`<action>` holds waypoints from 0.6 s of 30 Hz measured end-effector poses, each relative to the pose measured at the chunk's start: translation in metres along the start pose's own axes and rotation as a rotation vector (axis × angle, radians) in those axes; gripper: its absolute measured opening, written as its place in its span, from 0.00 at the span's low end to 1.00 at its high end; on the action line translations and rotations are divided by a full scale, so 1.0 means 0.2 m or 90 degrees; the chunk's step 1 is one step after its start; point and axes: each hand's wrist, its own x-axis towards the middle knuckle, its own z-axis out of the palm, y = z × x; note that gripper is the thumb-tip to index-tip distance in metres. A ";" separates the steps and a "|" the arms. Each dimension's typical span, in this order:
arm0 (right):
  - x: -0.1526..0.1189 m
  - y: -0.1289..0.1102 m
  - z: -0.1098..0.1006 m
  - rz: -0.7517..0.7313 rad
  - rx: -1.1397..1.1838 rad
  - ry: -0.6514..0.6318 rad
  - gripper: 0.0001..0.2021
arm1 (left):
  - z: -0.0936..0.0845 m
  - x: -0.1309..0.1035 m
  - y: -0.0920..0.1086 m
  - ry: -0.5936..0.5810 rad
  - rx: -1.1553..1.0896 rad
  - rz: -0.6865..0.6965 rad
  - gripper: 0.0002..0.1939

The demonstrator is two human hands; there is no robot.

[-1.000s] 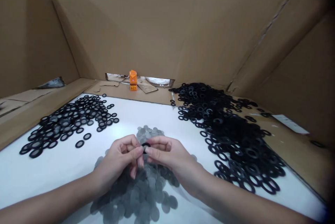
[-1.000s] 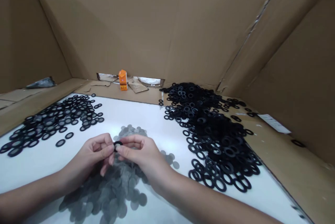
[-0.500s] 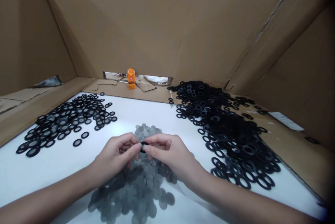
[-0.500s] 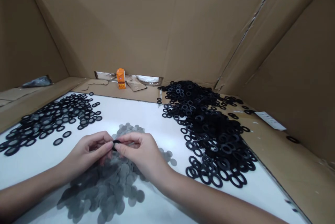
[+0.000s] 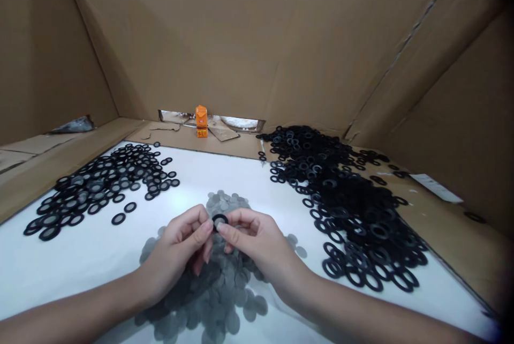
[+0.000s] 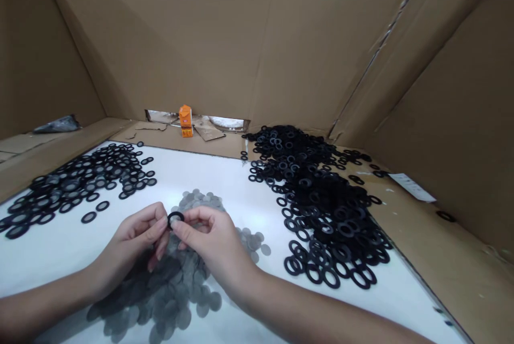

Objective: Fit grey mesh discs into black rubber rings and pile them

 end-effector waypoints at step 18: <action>0.01 0.03 -0.02 -0.017 -0.044 -0.021 0.08 | -0.03 -0.01 -0.01 -0.037 0.177 0.036 0.18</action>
